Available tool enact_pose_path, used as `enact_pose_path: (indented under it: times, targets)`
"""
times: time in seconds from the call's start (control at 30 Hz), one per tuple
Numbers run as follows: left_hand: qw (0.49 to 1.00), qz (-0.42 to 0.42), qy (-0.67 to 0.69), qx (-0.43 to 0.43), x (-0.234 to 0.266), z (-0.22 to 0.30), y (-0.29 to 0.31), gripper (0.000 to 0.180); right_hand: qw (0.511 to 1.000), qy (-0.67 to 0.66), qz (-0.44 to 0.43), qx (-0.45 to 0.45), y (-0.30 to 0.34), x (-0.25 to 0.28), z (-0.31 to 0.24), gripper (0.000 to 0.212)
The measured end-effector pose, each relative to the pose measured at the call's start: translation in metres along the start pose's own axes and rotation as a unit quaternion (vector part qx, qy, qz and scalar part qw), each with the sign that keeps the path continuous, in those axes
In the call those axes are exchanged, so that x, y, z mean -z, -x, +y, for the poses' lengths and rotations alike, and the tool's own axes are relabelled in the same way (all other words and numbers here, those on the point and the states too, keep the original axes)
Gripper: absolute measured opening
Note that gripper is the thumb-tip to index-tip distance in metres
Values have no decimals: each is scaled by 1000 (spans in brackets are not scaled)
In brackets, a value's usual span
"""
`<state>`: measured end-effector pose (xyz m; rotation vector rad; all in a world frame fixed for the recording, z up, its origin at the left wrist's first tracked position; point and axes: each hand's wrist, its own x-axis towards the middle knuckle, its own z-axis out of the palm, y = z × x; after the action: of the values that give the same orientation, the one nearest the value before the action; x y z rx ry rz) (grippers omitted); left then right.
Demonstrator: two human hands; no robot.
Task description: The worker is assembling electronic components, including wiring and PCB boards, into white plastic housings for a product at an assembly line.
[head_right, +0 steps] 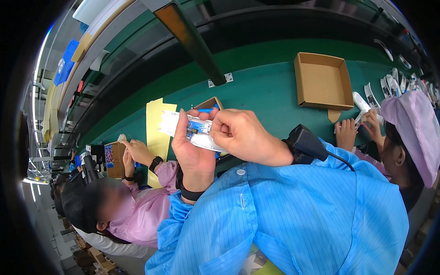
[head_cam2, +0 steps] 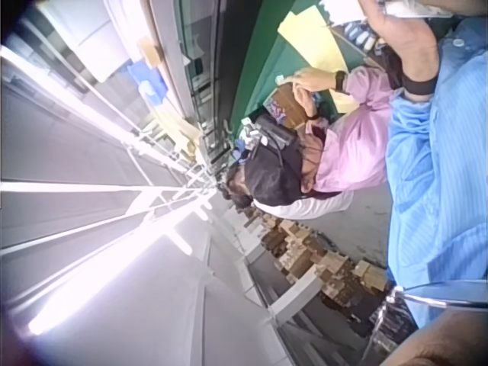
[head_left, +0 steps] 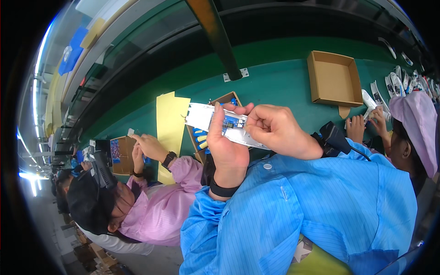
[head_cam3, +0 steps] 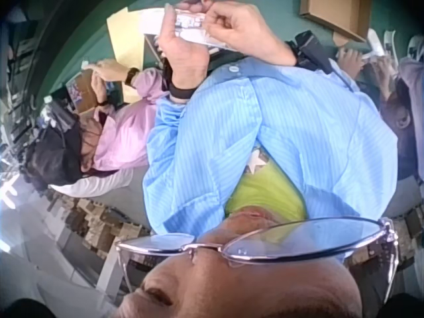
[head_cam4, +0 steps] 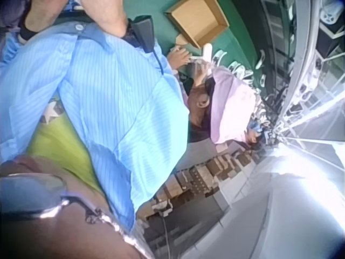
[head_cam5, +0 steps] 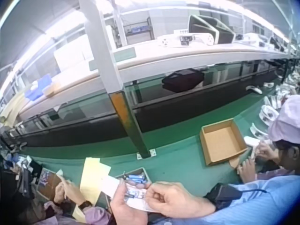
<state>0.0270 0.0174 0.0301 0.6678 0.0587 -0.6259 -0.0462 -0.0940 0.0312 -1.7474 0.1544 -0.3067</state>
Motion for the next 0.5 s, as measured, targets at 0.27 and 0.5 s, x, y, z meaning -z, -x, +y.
enact_pose_path:
  times: [0.27, 0.5]
  targets:
    - [1000, -1, -16, -2, 0, -4, 2, 23, 996, -67, 23, -49, 4, -3, 3, 8]
    - [1000, -11, -21, -7, -1, -6, 4, 25, 996, -64, 64, -20, 13, -10, 11, 9]
